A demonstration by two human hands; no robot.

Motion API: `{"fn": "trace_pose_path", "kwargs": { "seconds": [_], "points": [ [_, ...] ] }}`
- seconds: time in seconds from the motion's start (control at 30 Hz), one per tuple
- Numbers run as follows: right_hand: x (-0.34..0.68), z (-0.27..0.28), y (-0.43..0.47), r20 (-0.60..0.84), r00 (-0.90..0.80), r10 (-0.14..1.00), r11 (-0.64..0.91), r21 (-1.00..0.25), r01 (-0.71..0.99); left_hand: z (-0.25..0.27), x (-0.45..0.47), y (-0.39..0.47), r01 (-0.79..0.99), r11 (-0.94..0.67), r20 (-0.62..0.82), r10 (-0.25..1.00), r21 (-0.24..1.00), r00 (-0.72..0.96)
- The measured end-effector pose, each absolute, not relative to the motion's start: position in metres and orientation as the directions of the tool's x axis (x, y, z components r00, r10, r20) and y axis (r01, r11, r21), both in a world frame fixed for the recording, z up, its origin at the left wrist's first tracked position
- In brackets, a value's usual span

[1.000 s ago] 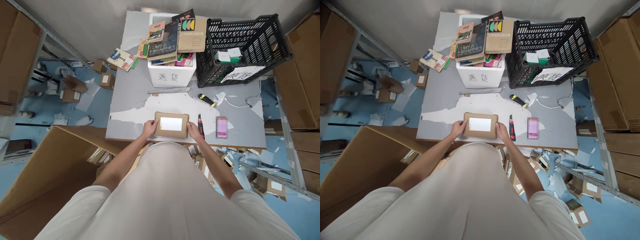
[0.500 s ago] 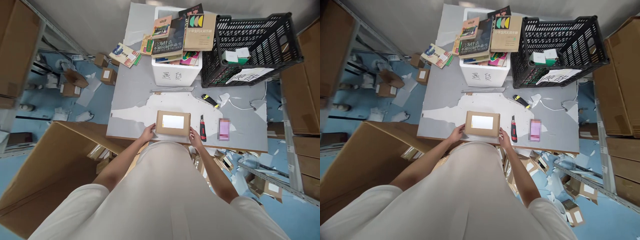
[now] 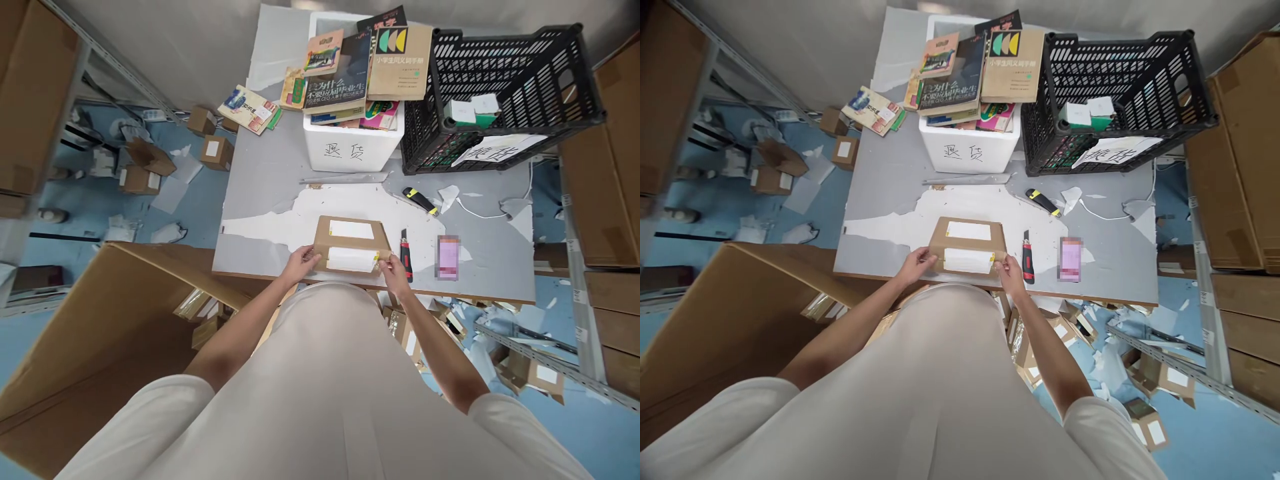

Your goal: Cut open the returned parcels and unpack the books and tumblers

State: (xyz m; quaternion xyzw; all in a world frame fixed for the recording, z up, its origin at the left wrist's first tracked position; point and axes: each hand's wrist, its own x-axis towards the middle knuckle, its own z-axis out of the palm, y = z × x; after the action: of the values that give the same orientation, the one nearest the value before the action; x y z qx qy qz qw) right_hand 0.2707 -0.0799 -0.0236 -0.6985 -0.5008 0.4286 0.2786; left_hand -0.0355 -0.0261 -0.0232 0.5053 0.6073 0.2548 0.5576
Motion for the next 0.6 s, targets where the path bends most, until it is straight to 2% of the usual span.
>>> {"fn": "trace_pose_path", "kwargs": {
  "seconds": [0.1,0.2,0.43,0.6],
  "points": [
    [0.274,-0.011,-0.064,-0.285,0.162,0.945,-0.324,-0.737,0.593,-0.009,-0.028,-0.016,0.490,0.315,-0.394,0.917,0.813,0.066],
    [0.272,-0.007,-0.049,-0.314,0.188,0.931,-0.359,-0.683,0.636,-0.005,-0.020,-0.007,0.591,0.323,-0.413,0.911,0.739,0.018],
    [0.276,-0.015,-0.045,-0.390,0.196,0.900,-0.435,-0.761,0.481,-0.006,-0.016,0.004,0.621,0.339,-0.414,0.910,0.707,-0.025],
    [0.279,-0.025,-0.057,-0.415,0.175,0.893,-0.451,-0.826,0.338,-0.011,-0.021,-0.002,0.581,0.336,-0.404,0.915,0.742,-0.013]
  ]
}}
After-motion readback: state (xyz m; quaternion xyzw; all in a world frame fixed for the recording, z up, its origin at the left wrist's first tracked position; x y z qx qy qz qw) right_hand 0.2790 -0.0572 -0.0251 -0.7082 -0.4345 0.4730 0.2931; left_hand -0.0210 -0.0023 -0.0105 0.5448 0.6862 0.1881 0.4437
